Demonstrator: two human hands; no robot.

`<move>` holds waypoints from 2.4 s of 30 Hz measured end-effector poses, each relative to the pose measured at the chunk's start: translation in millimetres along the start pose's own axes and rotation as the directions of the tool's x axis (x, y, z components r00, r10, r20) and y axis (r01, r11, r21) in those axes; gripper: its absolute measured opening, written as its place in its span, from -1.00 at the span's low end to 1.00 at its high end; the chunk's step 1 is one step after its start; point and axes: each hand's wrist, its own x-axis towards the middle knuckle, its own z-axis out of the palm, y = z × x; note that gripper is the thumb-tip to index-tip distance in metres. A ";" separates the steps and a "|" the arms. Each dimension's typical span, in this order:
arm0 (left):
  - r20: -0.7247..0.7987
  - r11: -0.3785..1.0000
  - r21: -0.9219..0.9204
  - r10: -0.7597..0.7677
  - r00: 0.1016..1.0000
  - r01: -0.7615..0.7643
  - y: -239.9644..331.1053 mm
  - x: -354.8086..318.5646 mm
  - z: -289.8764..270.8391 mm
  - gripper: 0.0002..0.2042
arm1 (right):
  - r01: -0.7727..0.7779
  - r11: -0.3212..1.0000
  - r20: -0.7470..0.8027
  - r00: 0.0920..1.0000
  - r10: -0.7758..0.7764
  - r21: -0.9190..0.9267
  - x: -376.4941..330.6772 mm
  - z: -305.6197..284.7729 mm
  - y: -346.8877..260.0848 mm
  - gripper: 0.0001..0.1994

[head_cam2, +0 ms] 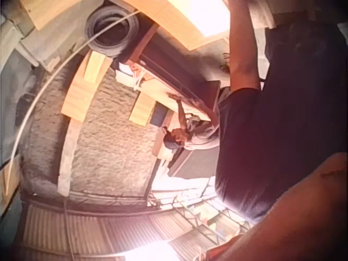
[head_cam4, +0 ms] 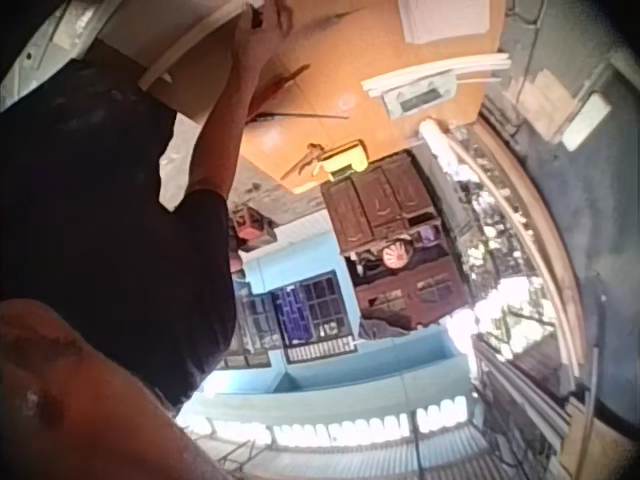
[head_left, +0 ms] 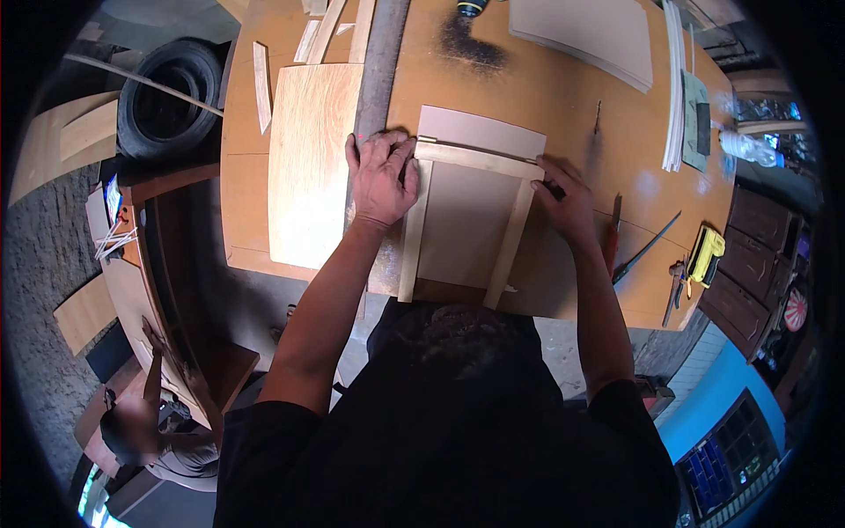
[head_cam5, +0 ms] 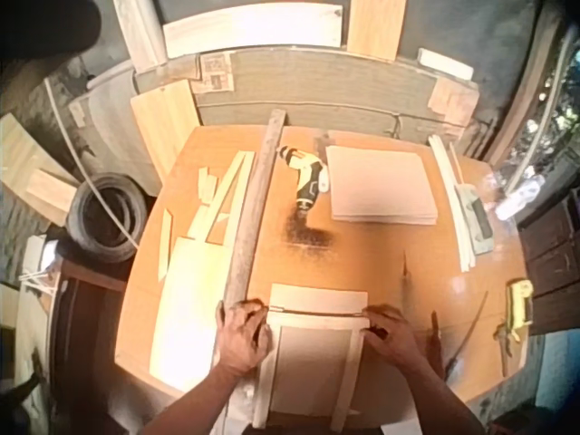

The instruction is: Assembling a small wooden frame by marking, fitting, and trimming wood pieces on a workbench.

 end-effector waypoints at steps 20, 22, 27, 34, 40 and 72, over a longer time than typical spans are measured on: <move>0.038 1.000 0.022 -0.011 0.999 0.010 1.7 -0.2 -1.3 -0.69 | -0.098 0.995 0.033 0.995 0.097 0.007 4.3 -3.4 -11.5 -0.56; 0.033 1.000 0.014 -0.014 0.999 0.014 1.3 0.3 -0.1 -0.71 | -0.108 0.994 0.034 0.994 0.107 0.007 4.2 -3.8 -12.8 -0.56; 0.030 1.000 -0.010 -0.008 1.000 0.008 1.3 0.3 -0.4 -0.62 | -0.090 0.996 -0.006 0.996 0.090 0.003 3.9 -4.2 -12.3 -0.57; 0.025 1.000 0.022 0.007 1.000 -0.008 5.1 1.0 -3.7 -0.51 | -0.207 0.978 -0.002 0.978 0.208 0.027 3.0 1.4 -16.9 -0.35; -0.012 0.997 0.066 0.037 0.999 -0.037 1.6 -3.7 -0.2 -0.48 | -0.270 0.960 -0.188 0.949 0.254 -0.067 -11.9 38.5 -31.8 -0.20; 0.219 0.984 0.011 -0.174 0.960 0.176 26.4 -15.9 -15.6 -0.57 | -0.050 0.991 -0.218 0.976 0.022 -0.124 41.9 -7.4 -13.7 -0.51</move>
